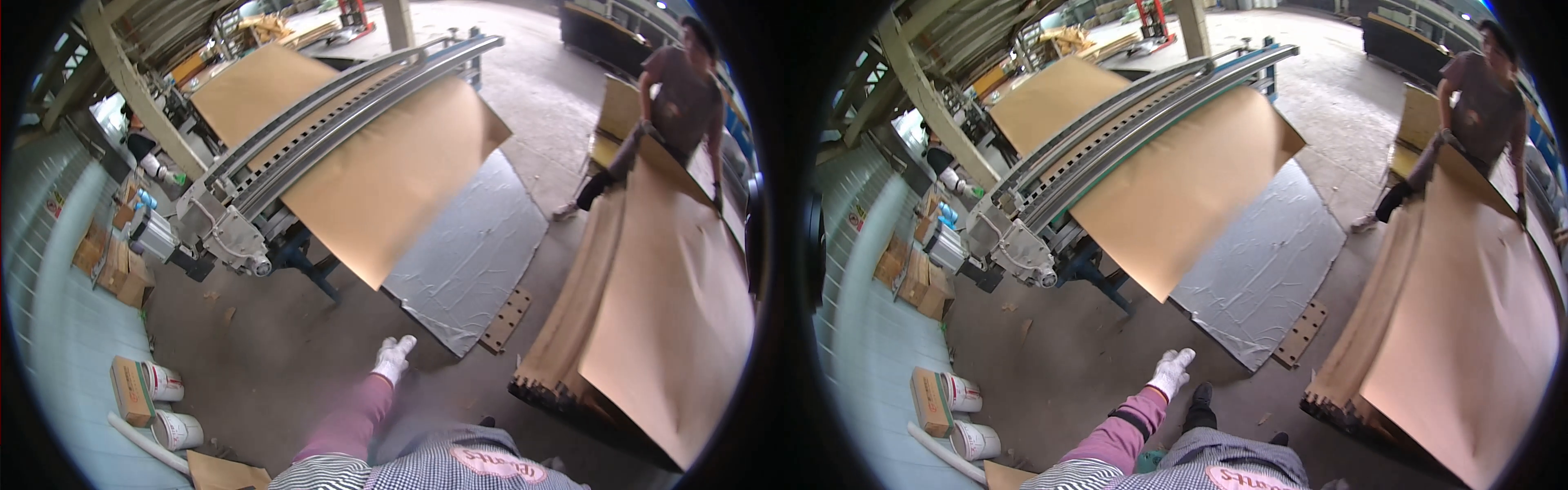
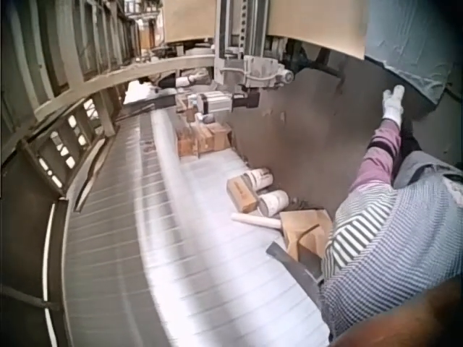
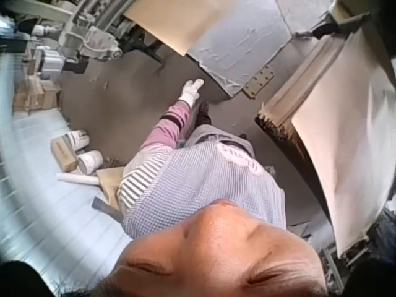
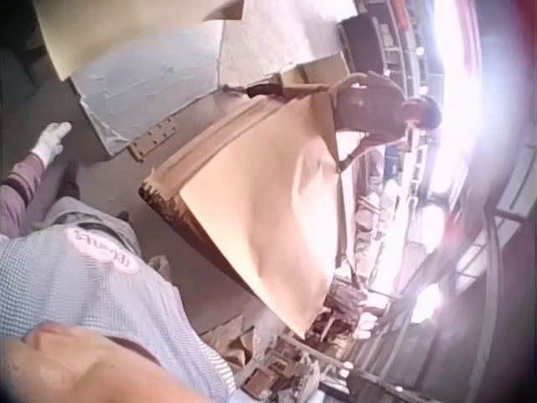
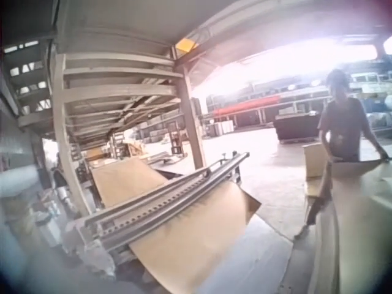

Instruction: Stacking large brown paper sheets in a factory environment.

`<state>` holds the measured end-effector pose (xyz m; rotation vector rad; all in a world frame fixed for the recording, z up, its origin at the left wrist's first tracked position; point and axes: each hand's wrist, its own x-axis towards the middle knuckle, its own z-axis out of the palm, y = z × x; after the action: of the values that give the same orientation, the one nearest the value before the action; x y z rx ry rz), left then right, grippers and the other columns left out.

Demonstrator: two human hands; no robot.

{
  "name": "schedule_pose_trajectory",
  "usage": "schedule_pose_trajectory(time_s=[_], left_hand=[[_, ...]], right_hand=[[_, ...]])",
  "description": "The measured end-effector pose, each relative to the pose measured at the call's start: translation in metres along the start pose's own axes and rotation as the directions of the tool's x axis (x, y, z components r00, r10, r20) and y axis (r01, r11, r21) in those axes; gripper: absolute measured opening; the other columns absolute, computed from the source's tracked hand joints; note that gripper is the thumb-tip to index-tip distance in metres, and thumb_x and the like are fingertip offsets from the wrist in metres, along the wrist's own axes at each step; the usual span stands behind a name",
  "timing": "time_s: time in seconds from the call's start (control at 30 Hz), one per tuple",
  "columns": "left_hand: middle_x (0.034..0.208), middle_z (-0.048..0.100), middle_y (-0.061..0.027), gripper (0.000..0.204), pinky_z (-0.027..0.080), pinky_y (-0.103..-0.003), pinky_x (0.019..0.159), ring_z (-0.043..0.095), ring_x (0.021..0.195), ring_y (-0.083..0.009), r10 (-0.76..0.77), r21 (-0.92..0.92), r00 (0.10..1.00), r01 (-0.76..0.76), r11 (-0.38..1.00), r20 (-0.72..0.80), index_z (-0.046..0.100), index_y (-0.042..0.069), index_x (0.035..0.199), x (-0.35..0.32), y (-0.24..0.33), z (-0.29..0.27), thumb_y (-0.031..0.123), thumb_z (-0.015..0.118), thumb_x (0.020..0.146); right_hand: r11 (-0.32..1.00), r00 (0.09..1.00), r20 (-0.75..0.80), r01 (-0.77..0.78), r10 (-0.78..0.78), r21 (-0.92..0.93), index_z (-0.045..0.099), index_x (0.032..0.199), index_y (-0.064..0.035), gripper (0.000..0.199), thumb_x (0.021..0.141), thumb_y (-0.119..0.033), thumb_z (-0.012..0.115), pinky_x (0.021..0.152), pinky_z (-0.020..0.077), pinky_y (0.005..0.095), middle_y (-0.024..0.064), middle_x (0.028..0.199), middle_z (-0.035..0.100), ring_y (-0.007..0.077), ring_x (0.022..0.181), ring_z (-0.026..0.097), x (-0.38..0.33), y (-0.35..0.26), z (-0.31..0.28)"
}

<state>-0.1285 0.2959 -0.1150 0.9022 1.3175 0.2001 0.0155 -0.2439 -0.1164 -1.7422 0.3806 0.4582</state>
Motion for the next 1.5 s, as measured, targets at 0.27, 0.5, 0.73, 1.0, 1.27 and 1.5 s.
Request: schedule_pose_trajectory(time_s=[0.27,0.5,0.73,1.0,1.27,1.5], left_hand=[[0.141,0.032,-0.0293,0.101,0.029,-0.035,0.106,0.036,0.13,-0.0348,0.479,0.242,0.763,-0.414,0.878,-0.434,0.02,-0.007,0.14,0.25,0.117,-0.111,0.039,0.078,0.07],[0.12,0.056,-0.0125,0.052,0.048,-0.043,0.089,0.057,0.106,-0.0261,0.232,-0.072,0.948,-0.252,0.965,-0.218,0.052,-0.003,0.122,0.36,0.17,-0.162,0.017,0.073,0.079],[0.122,0.055,-0.0129,0.039,0.055,-0.047,0.08,0.06,0.1,-0.0269,0.178,-0.193,0.886,-0.102,0.976,0.428,0.049,0.0,0.123,0.276,0.173,-0.103,0.027,0.049,0.095],[0.124,0.051,-0.0148,0.056,0.054,-0.045,0.083,0.056,0.109,-0.0296,0.455,-0.587,0.766,-0.127,0.8,0.455,0.037,0.006,0.132,0.067,0.308,-0.051,0.034,0.059,0.088],[0.119,0.055,-0.0106,0.052,0.052,-0.037,0.086,0.056,0.108,-0.0224,0.616,-0.585,0.622,-0.295,0.756,0.483,0.041,0.004,0.129,-0.038,0.335,-0.034,0.034,0.059,0.089],[0.122,0.053,-0.011,0.054,0.048,-0.035,0.092,0.054,0.11,-0.021,0.477,-0.476,0.567,-0.163,0.864,0.672,0.04,0.002,0.129,-0.125,0.295,0.008,0.03,0.062,0.087]], right_hand=[[0.763,0.787,0.1,-0.546,0.609,-0.345,0.062,0.098,-0.0035,0.023,0.087,-0.024,0.058,0.06,0.0462,0.0279,0.0062,0.078,0.061,0.0121,0.064,0.054,-0.098,-0.099,0.236],[0.615,0.724,-0.092,-0.64,0.684,-0.461,0.06,0.099,-0.0025,0.024,0.088,-0.024,0.058,0.052,0.0443,0.0251,0.0055,0.077,0.061,0.0112,0.059,0.052,-0.076,-0.081,0.277],[0.753,0.709,0.389,-0.306,0.589,-0.583,0.059,0.085,-0.0013,0.021,0.087,-0.021,0.053,0.054,0.0414,0.0259,0.0034,0.071,0.057,0.0106,0.058,0.051,-0.022,-0.092,0.388],[0.898,0.609,0.791,0.378,-0.057,-0.226,0.052,0.123,-0.0019,0.047,0.086,-0.03,0.059,0.079,0.0477,0.0288,0.0118,0.105,0.063,0.019,0.09,0.06,-0.04,-0.144,0.457],[0.598,0.501,0.676,0.794,-0.54,-0.11,0.051,0.123,-0.0033,0.041,0.09,-0.027,0.057,0.089,0.0458,0.0326,0.0104,0.118,0.058,0.0225,0.108,0.056,-0.043,-0.236,0.416],[0.479,0.392,0.573,0.878,-0.72,0.002,0.051,0.122,-0.0038,0.039,0.09,-0.025,0.057,0.089,0.0462,0.0333,0.0097,0.119,0.058,0.0227,0.109,0.055,-0.022,-0.36,0.348]])
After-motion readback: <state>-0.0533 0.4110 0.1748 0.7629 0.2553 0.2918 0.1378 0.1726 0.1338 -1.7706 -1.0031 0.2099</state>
